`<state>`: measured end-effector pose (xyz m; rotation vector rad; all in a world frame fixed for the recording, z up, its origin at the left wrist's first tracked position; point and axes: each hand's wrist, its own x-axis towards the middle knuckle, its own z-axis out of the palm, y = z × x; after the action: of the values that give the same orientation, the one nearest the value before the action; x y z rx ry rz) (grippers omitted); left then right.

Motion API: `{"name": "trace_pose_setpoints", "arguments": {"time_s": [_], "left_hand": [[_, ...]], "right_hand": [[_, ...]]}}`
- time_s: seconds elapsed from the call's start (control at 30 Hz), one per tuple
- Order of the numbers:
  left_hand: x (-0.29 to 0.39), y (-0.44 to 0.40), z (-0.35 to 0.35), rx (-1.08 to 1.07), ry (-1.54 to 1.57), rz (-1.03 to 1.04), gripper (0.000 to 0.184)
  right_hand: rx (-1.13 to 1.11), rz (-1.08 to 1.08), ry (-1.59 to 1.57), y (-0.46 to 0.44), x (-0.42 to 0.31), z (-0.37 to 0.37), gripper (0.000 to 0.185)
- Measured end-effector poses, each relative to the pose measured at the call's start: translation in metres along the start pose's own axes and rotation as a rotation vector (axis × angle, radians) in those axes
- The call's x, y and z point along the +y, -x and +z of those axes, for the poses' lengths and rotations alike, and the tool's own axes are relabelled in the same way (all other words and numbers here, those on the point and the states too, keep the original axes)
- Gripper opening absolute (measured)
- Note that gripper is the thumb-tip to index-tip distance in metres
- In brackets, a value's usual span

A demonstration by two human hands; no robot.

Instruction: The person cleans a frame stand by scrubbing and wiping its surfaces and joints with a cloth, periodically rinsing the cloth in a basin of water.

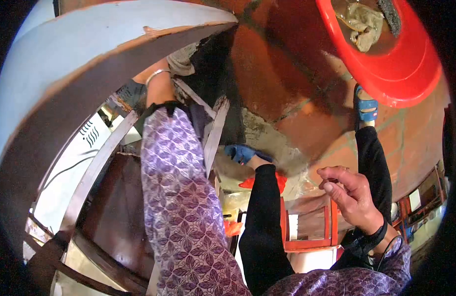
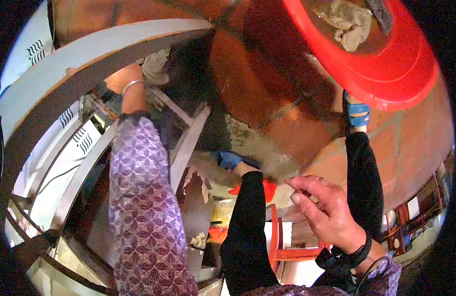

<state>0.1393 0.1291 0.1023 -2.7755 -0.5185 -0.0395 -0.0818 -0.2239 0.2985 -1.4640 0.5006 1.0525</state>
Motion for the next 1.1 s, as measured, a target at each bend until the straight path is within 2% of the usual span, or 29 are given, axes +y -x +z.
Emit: {"name": "trace_pose_setpoints", "arguments": {"time_s": [0.03,0.07,0.13,0.17,0.27,0.37,0.4,0.43,0.47,0.5,0.53,0.6,0.63,0.7,0.77,0.83,0.87,0.93,0.97,1.03,1.07,1.1], "left_hand": [[-0.001,0.002,0.006,0.01,-0.002,0.034,0.049],[-0.019,-0.017,0.033,-0.103,-0.188,0.054,0.043],[-0.017,-0.026,0.033,-0.029,-0.253,0.254,0.034],[-0.016,-0.03,0.031,-0.052,-0.184,0.221,0.034],[-0.013,-0.028,0.015,-0.106,-0.056,0.16,0.032],[-0.029,-0.019,0.02,-0.038,-0.185,0.28,0.025],[-0.045,-0.016,0.044,0.02,-0.196,0.38,0.026],[-0.036,0.001,0.026,-0.02,-0.28,0.379,0.027],[-0.025,0.014,0.009,0.004,-0.086,0.227,0.028],[-0.032,0.022,0.015,-0.059,-0.079,0.269,0.03],[-0.03,0.026,0.014,-0.052,-0.094,0.271,0.03],[-0.022,0.037,0.006,-0.221,-0.172,0.059,0.033],[-0.017,0.04,-0.001,-0.216,-0.185,0.061,0.033],[0.0,0.044,-0.023,-0.347,0.001,0.026,0.031],[0.026,0.055,-0.032,-0.019,0.12,0.377,0.023],[0.066,0.06,-0.003,0.114,0.433,0.113,0.026],[0.066,0.069,0.002,0.114,0.437,0.107,0.026],[0.074,0.083,-0.018,0.083,1.083,-0.073,0.022],[0.07,0.082,-0.017,0.079,1.09,-0.076,0.022],[0.042,0.078,-0.014,0.048,0.242,0.471,0.018],[0.031,0.08,-0.01,0.103,0.516,0.477,0.018],[0.018,0.083,-0.008,0.079,0.605,0.332,0.018]], "right_hand": [[0.009,0.015,0.015,0.001,0.003,-0.001,0.024],[0.009,0.024,0.023,0.002,0.003,-0.002,0.024],[0.002,0.033,0.042,0.003,0.002,-0.006,0.023],[0.01,-0.035,0.067,0.005,0.006,-0.007,0.023],[-0.021,-0.017,0.003,0.009,-0.002,-0.014,0.023],[-0.008,-0.048,-0.027,0.015,-0.006,-0.012,0.023],[-0.002,-0.078,-0.036,0.015,-0.007,-0.012,0.023],[0.016,-0.124,0.02,0.016,-0.003,-0.012,0.023],[0.009,-0.133,0.012,0.018,0.002,-0.013,0.023],[0.014,-0.106,0.031,0.019,0.006,-0.013,0.023],[0.018,-0.078,0.049,0.019,0.007,-0.013,0.023],[0.009,-0.061,-0.009,0.022,0.004,-0.012,0.023],[0.0,-0.067,-0.022,0.023,0.004,-0.012,0.023],[-0.015,-0.078,-0.04,0.026,0.003,-0.01,0.023],[-0.033,-0.111,-0.017,0.027,0.001,-0.008,0.023],[-0.045,-0.13,0.005,0.027,0.004,-0.007,0.023],[-0.032,-0.112,0.014,0.026,0.009,-0.005,0.023],[0.002,-0.099,0.035,0.022,0.013,-0.008,0.023],[0.009,-0.104,0.043,0.021,0.013,-0.008,0.023],[-0.001,-0.087,0.052,0.024,0.013,-0.006,0.023],[0.005,-0.085,0.055,0.024,0.012,-0.005,0.023],[0.012,-0.087,0.058,0.023,0.012,-0.006,0.024]]}}
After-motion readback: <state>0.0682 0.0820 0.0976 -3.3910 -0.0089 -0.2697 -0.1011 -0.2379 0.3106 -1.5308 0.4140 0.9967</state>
